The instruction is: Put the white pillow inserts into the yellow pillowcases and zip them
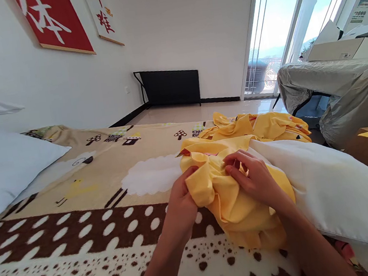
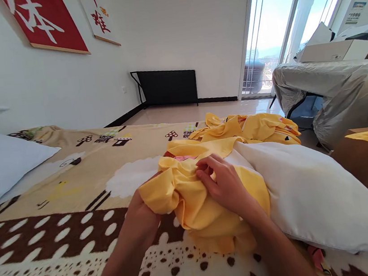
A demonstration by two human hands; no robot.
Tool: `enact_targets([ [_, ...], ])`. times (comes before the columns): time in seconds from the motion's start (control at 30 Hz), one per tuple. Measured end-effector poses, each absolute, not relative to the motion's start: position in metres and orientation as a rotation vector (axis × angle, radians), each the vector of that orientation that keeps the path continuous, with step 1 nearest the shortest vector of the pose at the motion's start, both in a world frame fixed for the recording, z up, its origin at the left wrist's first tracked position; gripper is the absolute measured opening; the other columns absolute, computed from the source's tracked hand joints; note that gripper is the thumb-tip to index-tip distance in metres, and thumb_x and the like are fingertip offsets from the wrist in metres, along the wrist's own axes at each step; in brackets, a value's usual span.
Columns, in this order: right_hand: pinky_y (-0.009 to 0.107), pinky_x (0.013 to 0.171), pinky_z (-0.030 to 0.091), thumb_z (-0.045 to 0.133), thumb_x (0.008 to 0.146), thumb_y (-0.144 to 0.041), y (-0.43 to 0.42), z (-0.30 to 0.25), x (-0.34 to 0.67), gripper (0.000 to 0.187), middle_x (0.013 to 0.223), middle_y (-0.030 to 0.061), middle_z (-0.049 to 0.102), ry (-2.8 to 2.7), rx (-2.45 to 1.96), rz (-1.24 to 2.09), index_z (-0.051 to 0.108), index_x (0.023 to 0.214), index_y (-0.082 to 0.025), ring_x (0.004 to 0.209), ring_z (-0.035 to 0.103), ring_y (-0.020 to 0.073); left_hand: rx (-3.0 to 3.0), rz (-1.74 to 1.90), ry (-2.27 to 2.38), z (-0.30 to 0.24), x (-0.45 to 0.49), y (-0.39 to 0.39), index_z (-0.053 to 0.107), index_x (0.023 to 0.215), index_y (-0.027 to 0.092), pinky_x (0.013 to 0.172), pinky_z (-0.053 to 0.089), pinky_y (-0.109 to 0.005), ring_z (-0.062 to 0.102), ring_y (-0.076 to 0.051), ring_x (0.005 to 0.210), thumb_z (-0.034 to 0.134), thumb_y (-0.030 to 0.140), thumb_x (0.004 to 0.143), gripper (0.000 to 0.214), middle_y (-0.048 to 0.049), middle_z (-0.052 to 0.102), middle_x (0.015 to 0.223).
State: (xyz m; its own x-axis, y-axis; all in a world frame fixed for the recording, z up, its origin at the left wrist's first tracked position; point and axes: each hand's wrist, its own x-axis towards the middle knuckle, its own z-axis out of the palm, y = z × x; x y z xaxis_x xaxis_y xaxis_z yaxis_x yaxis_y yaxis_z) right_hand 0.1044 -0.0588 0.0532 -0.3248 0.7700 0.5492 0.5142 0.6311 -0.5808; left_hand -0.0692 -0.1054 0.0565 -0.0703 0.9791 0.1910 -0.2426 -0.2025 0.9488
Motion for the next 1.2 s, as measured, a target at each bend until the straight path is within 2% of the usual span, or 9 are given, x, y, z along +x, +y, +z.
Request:
enact_targets([
  [0.07,0.029,0.076,0.043,0.049,0.088,-0.032,-0.05,0.051,0.113,0.021,0.099,0.0053,0.063,-2.002,-1.172,0.298,0.06,0.102,-0.02,0.083,0.058,0.0163,0.875,1.582,0.894,0.061,-0.081,-0.1,0.064,0.086,0.016,0.067,0.05,-0.026,0.058,-0.017,0.077,0.068,0.02,0.065,0.022,-0.0025,0.066,0.084],
  [0.17,0.036,0.086,0.04,0.045,0.089,-0.038,-0.037,0.047,0.127,0.034,0.113,0.0115,0.061,-1.981,-1.49,0.151,0.057,0.113,-0.017,0.097,0.058,0.0239,0.574,1.722,0.826,0.069,-0.099,-0.09,0.065,0.09,0.018,0.068,0.055,-0.026,0.062,-0.017,0.079,0.061,0.011,0.072,0.02,-0.003,0.068,0.087],
  [0.23,0.041,0.089,0.037,0.042,0.09,-0.043,-0.031,0.045,0.133,0.042,0.116,0.016,0.06,-1.966,-1.684,0.079,0.056,0.118,-0.015,0.106,0.055,0.0296,0.478,1.784,0.781,0.072,-0.11,-0.084,0.066,0.088,0.018,0.066,0.056,-0.023,0.063,-0.015,0.075,0.054,0.007,0.078,0.02,-0.0029,0.068,0.084],
  [0.3,0.041,0.086,0.036,0.038,0.091,-0.048,-0.027,0.044,0.136,0.046,0.112,0.0183,0.062,-1.985,-1.817,0.106,0.059,0.113,-0.014,0.107,0.055,0.0321,0.423,1.808,0.751,0.071,-0.119,-0.079,0.066,0.086,0.018,0.063,0.056,-0.022,0.063,-0.014,0.071,0.049,0.007,0.083,0.02,-0.0033,0.068,0.083],
  [0.43,0.034,0.071,0.035,0.03,0.093,-0.052,-0.023,0.043,0.134,0.047,0.096,0.0156,0.066,-2.134,-1.871,0.31,0.061,0.085,-0.017,0.092,0.059,0.0289,0.365,1.798,0.751,0.067,-0.129,-0.073,0.064,0.085,0.014,0.062,0.056,-0.021,0.063,-0.012,0.07,0.042,0.013,0.091,0.023,-0.0043,0.067,0.083],
  [0.67,0.026,0.057,0.03,0.039,0.089,-0.045,-0.021,0.038,0.126,0.032,0.067,0.0015,0.058,-2.16,-1.492,0.452,0.048,0.069,-0.021,0.065,0.048,0.0152,0.333,1.779,0.814,0.061,-0.135,-0.065,0.061,0.078,0.013,0.055,0.055,-0.021,0.062,-0.012,0.061,0.04,0.011,0.09,0.025,-0.0029,0.065,0.073],
  [0.77,0.026,0.057,0.029,0.043,0.085,-0.042,-0.016,0.034,0.127,0.028,0.063,0.0001,0.055,-2.079,-1.488,0.442,0.049,0.068,-0.02,0.061,0.045,0.0142,0.327,1.769,0.884,0.059,-0.14,-0.065,0.063,0.085,0.013,0.055,0.056,-0.021,0.063,-0.013,0.062,0.039,0.006,0.087,0.025,-0.0042,0.067,0.074],
  [0.97,0.026,0.058,0.031,0.048,0.081,-0.044,-0.002,0.033,0.145,0.028,0.064,0.0013,0.058,-1.913,-1.598,0.418,0.052,0.066,-0.02,0.064,0.049,0.0158,0.232,1.691,0.918,0.063,-0.148,-0.07,0.061,0.113,0.016,0.054,0.058,-0.025,0.067,-0.017,0.064,0.037,0.009,0.089,0.034,-0.0075,0.07,0.084],
  [1.2,0.026,0.057,0.033,0.055,0.073,-0.051,0.0,0.038,0.158,0.034,0.062,0.0006,0.056,-1.722,-1.502,0.435,0.055,0.064,-0.018,0.061,0.047,0.0146,0.172,1.659,0.824,0.067,-0.153,-0.071,0.057,0.116,0.011,0.054,0.059,-0.027,0.068,-0.02,0.067,0.031,0.019,0.094,0.035,-0.0127,0.07,0.086],
])
